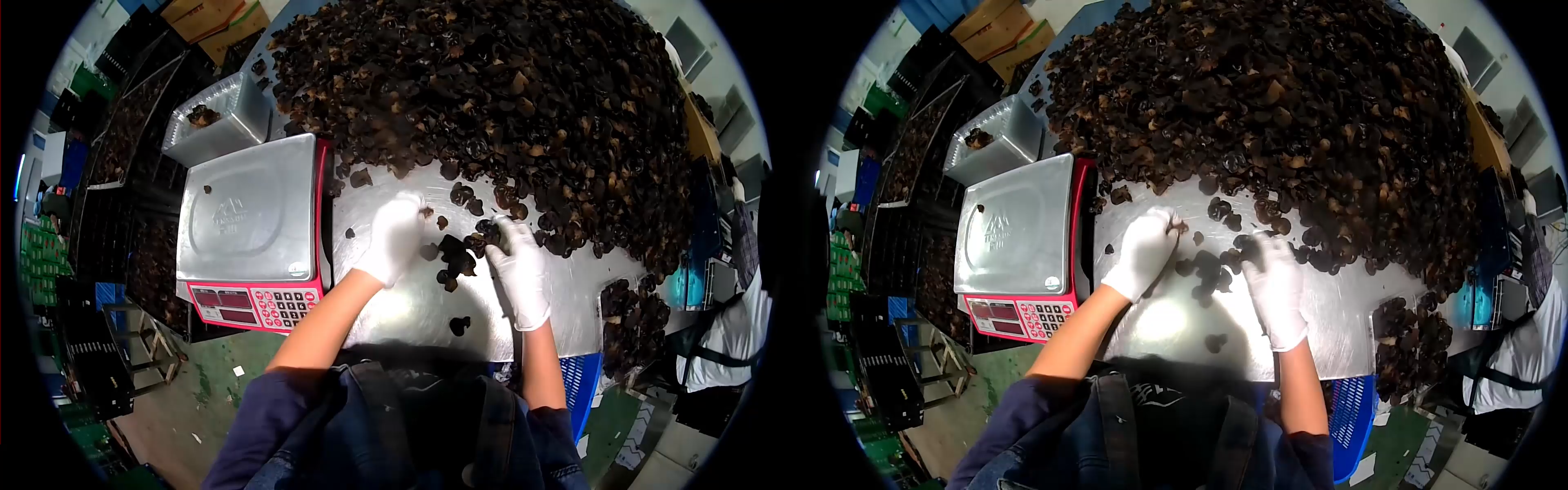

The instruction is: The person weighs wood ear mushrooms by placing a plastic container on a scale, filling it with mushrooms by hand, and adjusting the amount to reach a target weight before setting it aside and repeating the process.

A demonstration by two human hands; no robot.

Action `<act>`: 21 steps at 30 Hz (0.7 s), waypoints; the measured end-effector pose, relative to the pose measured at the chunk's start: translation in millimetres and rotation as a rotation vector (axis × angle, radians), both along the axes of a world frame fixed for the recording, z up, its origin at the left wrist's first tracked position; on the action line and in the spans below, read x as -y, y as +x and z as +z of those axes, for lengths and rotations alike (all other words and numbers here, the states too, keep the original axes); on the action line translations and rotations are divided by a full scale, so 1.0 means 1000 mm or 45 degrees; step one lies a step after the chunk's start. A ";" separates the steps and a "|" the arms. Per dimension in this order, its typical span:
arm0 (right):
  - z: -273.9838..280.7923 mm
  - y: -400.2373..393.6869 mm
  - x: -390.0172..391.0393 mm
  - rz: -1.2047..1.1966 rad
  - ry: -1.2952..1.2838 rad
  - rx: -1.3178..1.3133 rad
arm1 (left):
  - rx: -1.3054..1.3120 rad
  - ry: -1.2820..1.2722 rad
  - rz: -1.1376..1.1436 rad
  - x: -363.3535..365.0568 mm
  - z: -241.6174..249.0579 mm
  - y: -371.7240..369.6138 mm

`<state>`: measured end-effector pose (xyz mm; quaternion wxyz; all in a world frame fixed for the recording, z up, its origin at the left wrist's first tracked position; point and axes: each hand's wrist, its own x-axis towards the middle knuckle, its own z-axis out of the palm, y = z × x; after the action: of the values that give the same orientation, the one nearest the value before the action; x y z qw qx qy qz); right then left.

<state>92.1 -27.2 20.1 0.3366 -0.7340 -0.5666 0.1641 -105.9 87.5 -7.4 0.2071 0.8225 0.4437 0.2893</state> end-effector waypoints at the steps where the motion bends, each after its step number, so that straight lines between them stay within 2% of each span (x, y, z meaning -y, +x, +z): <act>1: -0.004 -0.003 -0.005 0.124 0.097 0.051 | 0.034 -0.097 0.003 0.007 0.008 -0.003; 2: -0.009 -0.007 -0.006 0.206 -0.001 0.013 | 0.033 -0.094 0.013 0.015 0.018 -0.006; 3: -0.004 -0.013 -0.005 0.279 -0.009 0.014 | 0.038 -0.394 -0.041 0.024 0.034 -0.009; 4: 0.001 -0.015 -0.007 0.216 -0.079 -0.143 | 0.045 -0.693 -0.095 0.029 0.044 -0.012; 5: 0.003 -0.017 -0.010 0.151 -0.150 -0.299 | 0.047 -0.693 -0.081 0.031 0.045 -0.014; 6: -0.002 -0.015 -0.019 0.105 0.177 -0.112 | 0.046 -0.637 0.039 0.034 0.047 -0.016; 7: 0.005 -0.011 -0.026 0.045 0.013 -0.131 | 0.042 -0.580 0.153 0.035 0.047 -0.017; 8: 0.007 -0.010 -0.038 0.083 0.142 0.044 | -0.197 -0.517 0.217 0.026 0.044 -0.019; 9: 0.009 -0.009 -0.050 0.119 0.272 0.221 | -0.199 -0.515 0.216 0.022 0.032 -0.017; 11: -0.020 -0.009 -0.068 0.232 0.337 0.463 | -0.369 -0.146 0.564 0.014 0.010 -0.011; 13: -0.010 -0.023 -0.059 0.422 0.174 0.290 | -0.379 -0.231 0.569 0.000 0.012 -0.012; 15: 0.004 -0.036 -0.028 0.537 0.032 0.250 | -0.315 -0.445 0.529 -0.006 0.008 -0.011; 17: 0.011 -0.036 -0.002 0.522 0.243 0.334 | -0.241 -0.319 0.256 0.014 0.015 -0.010; 19: 0.013 -0.018 0.014 0.334 0.347 0.189 | -0.280 -0.477 -0.075 0.037 0.033 -0.011; 20: 0.016 -0.010 0.019 0.149 0.401 0.147 | -0.196 -0.410 -0.180 0.053 0.049 -0.011; 21: 0.007 0.003 0.026 -0.005 0.372 0.248 | -0.196 -0.424 -0.201 0.060 0.042 -0.013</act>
<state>95.2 -53.5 27.3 0.3834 -0.6907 -0.6130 0.0074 -118.7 27.5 34.9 0.3277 0.8289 0.4340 0.1312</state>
